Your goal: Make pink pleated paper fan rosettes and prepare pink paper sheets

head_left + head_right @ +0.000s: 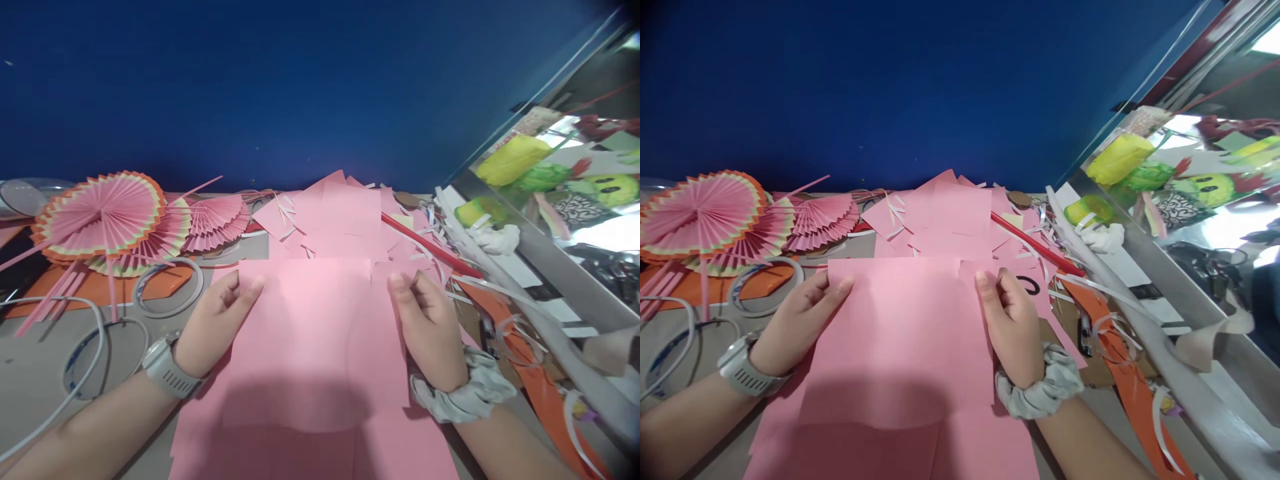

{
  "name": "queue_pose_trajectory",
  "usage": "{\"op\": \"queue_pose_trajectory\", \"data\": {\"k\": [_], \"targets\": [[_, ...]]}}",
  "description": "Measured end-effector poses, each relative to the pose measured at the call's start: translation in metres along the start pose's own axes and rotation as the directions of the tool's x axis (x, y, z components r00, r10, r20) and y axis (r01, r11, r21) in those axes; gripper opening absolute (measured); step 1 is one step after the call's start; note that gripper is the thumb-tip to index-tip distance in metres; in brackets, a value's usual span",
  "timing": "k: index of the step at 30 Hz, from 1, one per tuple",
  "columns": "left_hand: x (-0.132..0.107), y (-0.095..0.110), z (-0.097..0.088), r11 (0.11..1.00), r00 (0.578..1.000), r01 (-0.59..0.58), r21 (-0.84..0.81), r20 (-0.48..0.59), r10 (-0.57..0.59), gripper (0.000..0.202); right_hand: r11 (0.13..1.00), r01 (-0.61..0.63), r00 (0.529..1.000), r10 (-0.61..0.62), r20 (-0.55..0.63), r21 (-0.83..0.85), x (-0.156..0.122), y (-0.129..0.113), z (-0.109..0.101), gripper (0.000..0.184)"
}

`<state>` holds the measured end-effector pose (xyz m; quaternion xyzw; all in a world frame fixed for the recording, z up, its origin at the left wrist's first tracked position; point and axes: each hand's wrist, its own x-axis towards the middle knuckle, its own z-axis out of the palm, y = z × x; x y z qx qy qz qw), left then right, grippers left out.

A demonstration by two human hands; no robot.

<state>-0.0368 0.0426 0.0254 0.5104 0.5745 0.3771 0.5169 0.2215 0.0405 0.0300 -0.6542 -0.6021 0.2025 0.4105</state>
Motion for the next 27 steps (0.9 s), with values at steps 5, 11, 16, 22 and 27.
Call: {"op": "queue_pose_trajectory", "data": {"k": [5, 11, 16, 22, 27], "targets": [[0.0017, -0.0003, -0.0001, 0.960, 0.986, -0.110, 0.259, -0.090, 0.137, 0.032, 1.000, -0.014, 0.999, 0.014, -0.039, -0.018, 0.0028, 0.0036, 0.0004, 0.040], [0.0007, -0.0033, 0.0019, 0.941, 0.980, -0.145, 0.307, -0.086, 0.179, 0.034, 0.999, -0.038, 0.997, 0.036, -0.068, -0.015, 0.0018, 0.0072, 0.0057, 0.039], [0.0011, -0.0038, 0.0016, 0.947, 0.981, -0.134, 0.291, -0.097, 0.168, 0.035, 0.994, -0.101, 0.994, 0.103, -0.046, 0.053, 0.0001, 0.0092, 0.0096, 0.036], [0.0010, -0.0023, 0.0011, 0.982, 0.991, -0.078, 0.173, -0.090, 0.095, 0.029, 0.988, -0.101, 0.994, 0.105, -0.029, 0.121, 0.0022, 0.0046, 0.0052, 0.032], [0.0039, -0.0057, 0.0014, 0.994, 0.984, -0.111, -0.007, -0.141, 0.109, 0.029, 0.979, -0.095, 0.988, 0.071, 0.135, 0.180, 0.0037, 0.0072, 0.0015, 0.032]]}}
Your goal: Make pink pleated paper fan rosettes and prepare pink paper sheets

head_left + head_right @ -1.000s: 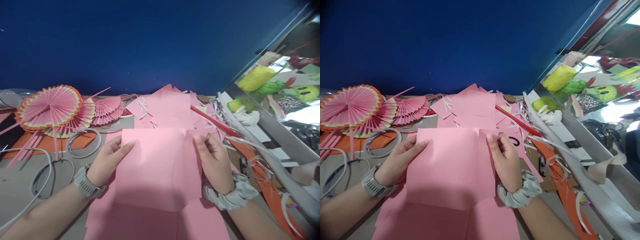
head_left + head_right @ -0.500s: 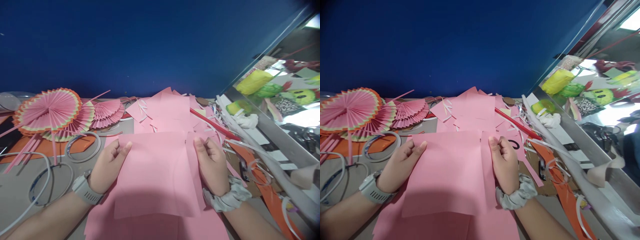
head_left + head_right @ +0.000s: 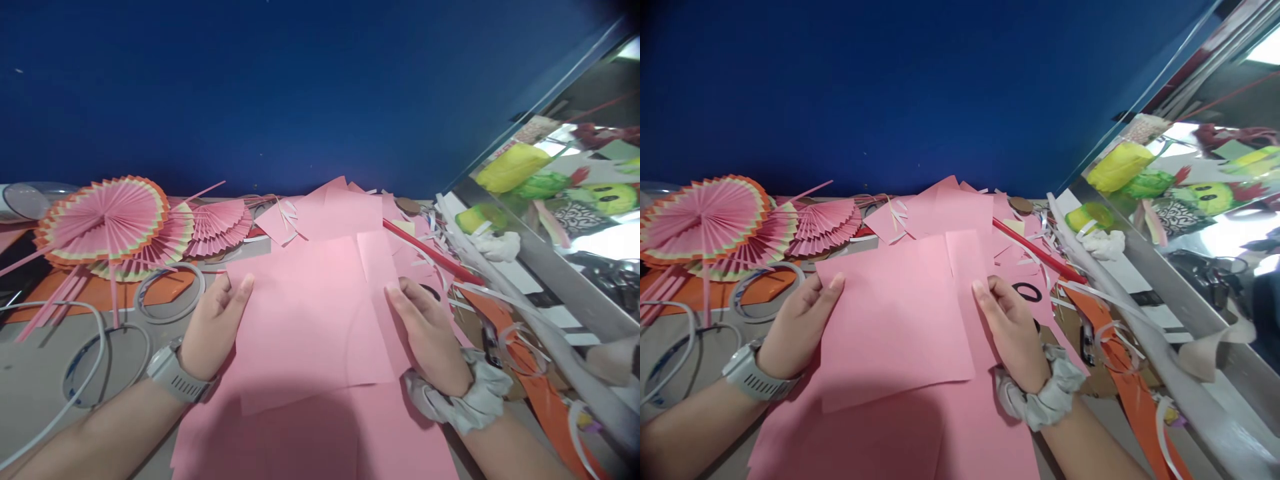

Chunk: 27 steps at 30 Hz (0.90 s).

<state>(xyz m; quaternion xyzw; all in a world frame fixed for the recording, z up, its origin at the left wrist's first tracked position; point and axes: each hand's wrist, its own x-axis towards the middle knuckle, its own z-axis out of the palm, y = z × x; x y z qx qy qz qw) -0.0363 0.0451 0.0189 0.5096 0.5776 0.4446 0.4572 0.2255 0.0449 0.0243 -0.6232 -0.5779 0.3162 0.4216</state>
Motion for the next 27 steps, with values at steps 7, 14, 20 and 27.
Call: {"op": "queue_pose_trajectory", "data": {"k": [7, 14, 20, 27], "targets": [[-0.003, 0.002, 0.001, 0.999, 0.997, 0.003, 0.041, 0.077, -0.007, 0.026, 1.000, 0.004, 0.997, -0.003, -0.081, 0.015, -0.001, 0.000, 0.000, 0.036], [-0.005, 0.002, 0.001, 0.998, 1.000, 0.018, 0.059, 0.003, -0.018, 0.031, 0.999, 0.036, 0.987, -0.033, -0.155, 0.013, -0.007, -0.007, 0.008, 0.037], [-0.005, 0.003, 0.002, 0.998, 1.000, 0.005, 0.069, -0.019, -0.004, 0.034, 0.994, 0.030, 0.971, -0.005, -0.240, 0.103, -0.013, -0.006, 0.018, 0.033], [-0.009, 0.003, 0.003, 0.995, 1.000, 0.000, 0.100, -0.019, 0.002, 0.033, 0.985, -0.040, 0.969, 0.080, -0.236, 0.168, -0.015, -0.004, 0.019, 0.033]]}}
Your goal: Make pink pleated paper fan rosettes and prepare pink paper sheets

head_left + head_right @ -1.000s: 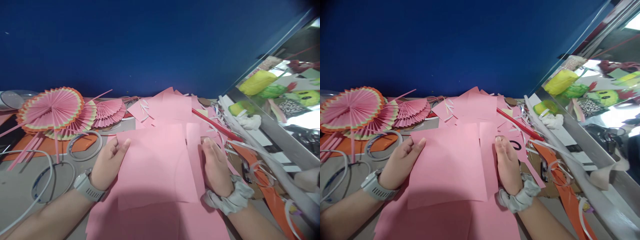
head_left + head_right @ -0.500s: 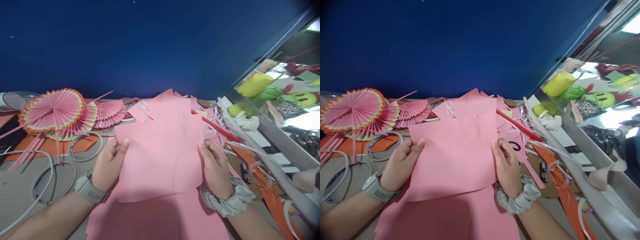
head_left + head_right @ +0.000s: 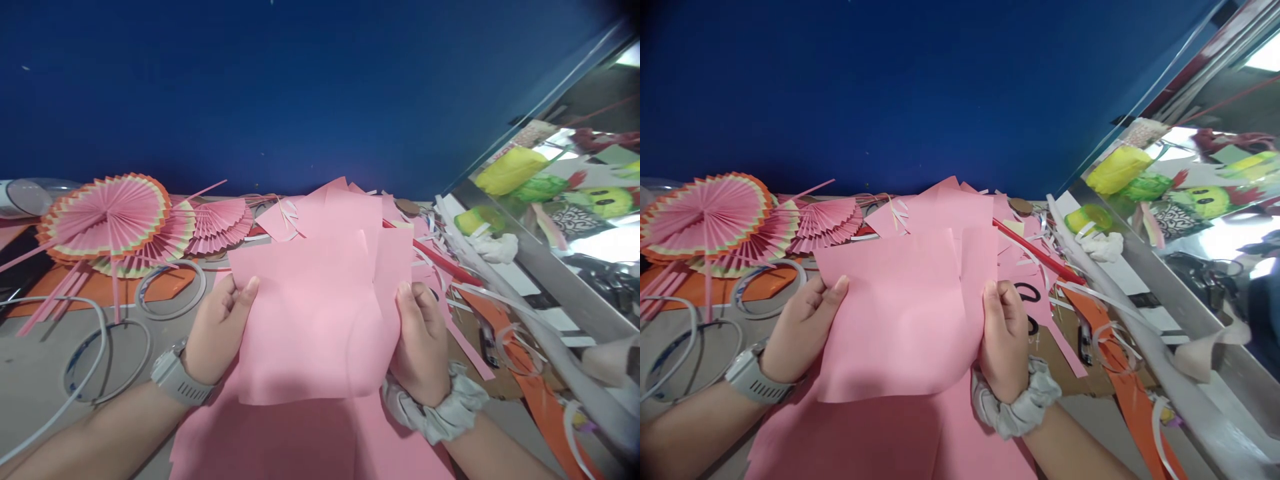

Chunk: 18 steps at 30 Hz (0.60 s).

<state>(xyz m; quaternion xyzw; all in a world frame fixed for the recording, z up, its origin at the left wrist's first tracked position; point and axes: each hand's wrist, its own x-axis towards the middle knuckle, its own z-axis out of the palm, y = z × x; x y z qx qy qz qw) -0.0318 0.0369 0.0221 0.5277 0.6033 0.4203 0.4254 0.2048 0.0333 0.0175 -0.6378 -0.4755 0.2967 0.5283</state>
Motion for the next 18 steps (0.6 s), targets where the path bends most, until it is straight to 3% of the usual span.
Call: {"op": "queue_pose_trajectory", "data": {"k": [9, 13, 16, 18], "targets": [[0.0047, 0.0001, 0.0002, 0.999, 1.000, -0.008, -0.032, -0.006, 0.007, 0.033, 1.000, 0.015, 1.000, -0.015, -0.017, -0.023, 0.0017, -0.0026, 0.0013, 0.030], [0.0060, -0.0032, -0.0005, 0.993, 0.997, -0.012, -0.121, -0.080, 0.002, 0.032, 1.000, 0.001, 0.991, 0.004, 0.133, -0.031, 0.0052, -0.0059, -0.0001, 0.031], [0.0049, -0.0051, -0.0006, 0.973, 1.000, 0.023, -0.231, 0.015, -0.020, 0.035, 0.997, 0.028, 0.992, -0.019, 0.128, -0.071, 0.0058, -0.0043, -0.0020, 0.033], [0.0044, -0.0049, -0.0004, 0.978, 0.994, 0.045, -0.205, 0.107, -0.024, 0.038, 0.992, 0.058, 0.996, -0.050, 0.077, -0.111, 0.0052, -0.0023, -0.0029, 0.033]]}}
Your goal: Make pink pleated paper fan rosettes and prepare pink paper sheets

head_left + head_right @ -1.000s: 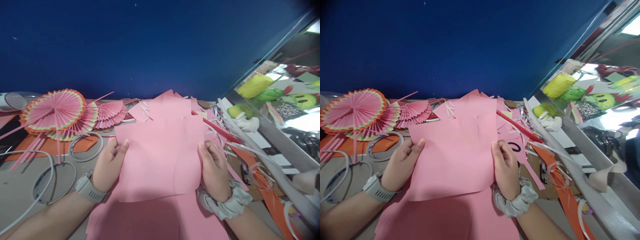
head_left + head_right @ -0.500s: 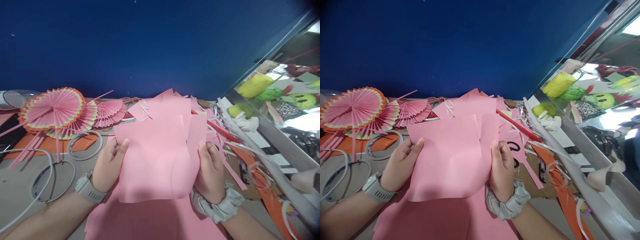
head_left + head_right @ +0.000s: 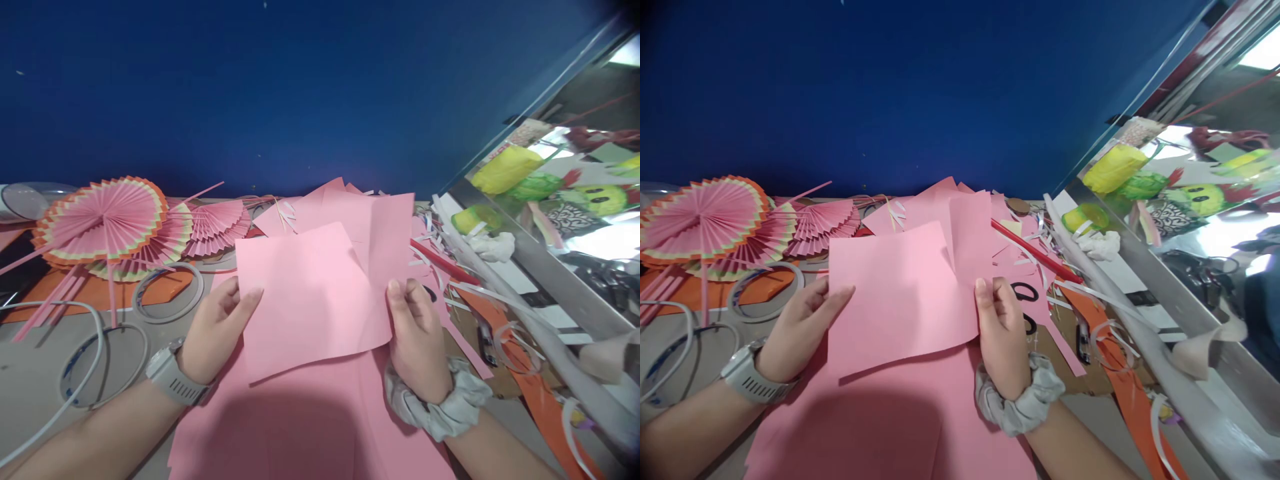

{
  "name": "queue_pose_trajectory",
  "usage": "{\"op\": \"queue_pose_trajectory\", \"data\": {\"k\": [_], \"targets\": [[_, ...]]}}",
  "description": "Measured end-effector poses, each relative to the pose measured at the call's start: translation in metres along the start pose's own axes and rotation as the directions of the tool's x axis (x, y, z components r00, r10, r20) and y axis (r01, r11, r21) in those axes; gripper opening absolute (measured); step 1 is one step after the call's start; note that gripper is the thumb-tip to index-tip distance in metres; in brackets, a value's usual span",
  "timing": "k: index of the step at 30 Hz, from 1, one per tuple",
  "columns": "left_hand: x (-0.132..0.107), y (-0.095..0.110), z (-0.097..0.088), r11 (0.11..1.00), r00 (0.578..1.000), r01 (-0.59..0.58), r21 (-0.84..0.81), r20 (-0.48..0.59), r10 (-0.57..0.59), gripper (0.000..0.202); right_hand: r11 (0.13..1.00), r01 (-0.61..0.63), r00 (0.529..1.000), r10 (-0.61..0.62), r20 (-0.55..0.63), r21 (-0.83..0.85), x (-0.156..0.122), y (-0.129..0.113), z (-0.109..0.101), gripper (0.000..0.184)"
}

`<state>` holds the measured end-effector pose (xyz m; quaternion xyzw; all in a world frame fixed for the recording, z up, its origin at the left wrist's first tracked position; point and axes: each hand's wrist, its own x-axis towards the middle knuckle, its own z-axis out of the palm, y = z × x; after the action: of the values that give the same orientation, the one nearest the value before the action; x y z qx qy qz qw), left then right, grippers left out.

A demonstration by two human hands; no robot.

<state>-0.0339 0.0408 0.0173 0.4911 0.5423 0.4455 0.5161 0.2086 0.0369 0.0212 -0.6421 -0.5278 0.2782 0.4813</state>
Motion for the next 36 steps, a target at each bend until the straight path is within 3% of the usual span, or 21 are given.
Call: {"op": "queue_pose_trajectory", "data": {"k": [2, 5, 10, 17, 23, 28, 36], "targets": [[0.000, 0.001, 0.000, 0.998, 1.000, -0.001, 0.055, 0.009, 0.000, 0.039, 1.000, 0.021, 0.999, -0.021, -0.038, -0.015, -0.001, 0.002, 0.000, 0.034], [0.001, 0.003, 0.001, 0.993, 0.997, -0.031, 0.112, -0.060, 0.038, 0.037, 0.999, 0.018, 0.999, -0.017, -0.034, 0.035, -0.001, 0.003, 0.000, 0.033], [-0.003, 0.006, 0.005, 0.957, 0.974, -0.133, 0.258, -0.143, 0.174, 0.030, 0.988, -0.073, 0.996, 0.080, -0.051, 0.133, -0.002, -0.007, 0.004, 0.032], [-0.004, 0.005, 0.011, 0.946, 0.970, -0.154, 0.285, -0.140, 0.200, 0.031, 0.973, -0.143, 0.980, 0.165, -0.110, 0.181, -0.005, -0.027, 0.010, 0.028], [-0.002, 0.004, 0.008, 0.927, 0.956, -0.142, 0.346, -0.195, 0.220, 0.027, 0.970, -0.176, 0.973, 0.197, -0.118, 0.167, -0.001, -0.023, 0.012, 0.030], [0.000, 0.004, 0.006, 0.927, 0.954, -0.160, 0.340, -0.189, 0.234, 0.024, 0.974, -0.144, 0.983, 0.161, -0.085, 0.174, -0.001, -0.010, 0.008, 0.029], [0.001, 0.005, 0.005, 0.941, 0.950, -0.186, 0.282, -0.192, 0.246, 0.023, 0.997, -0.031, 0.991, 0.039, -0.127, 0.064, 0.002, 0.004, 0.000, 0.030]]}}
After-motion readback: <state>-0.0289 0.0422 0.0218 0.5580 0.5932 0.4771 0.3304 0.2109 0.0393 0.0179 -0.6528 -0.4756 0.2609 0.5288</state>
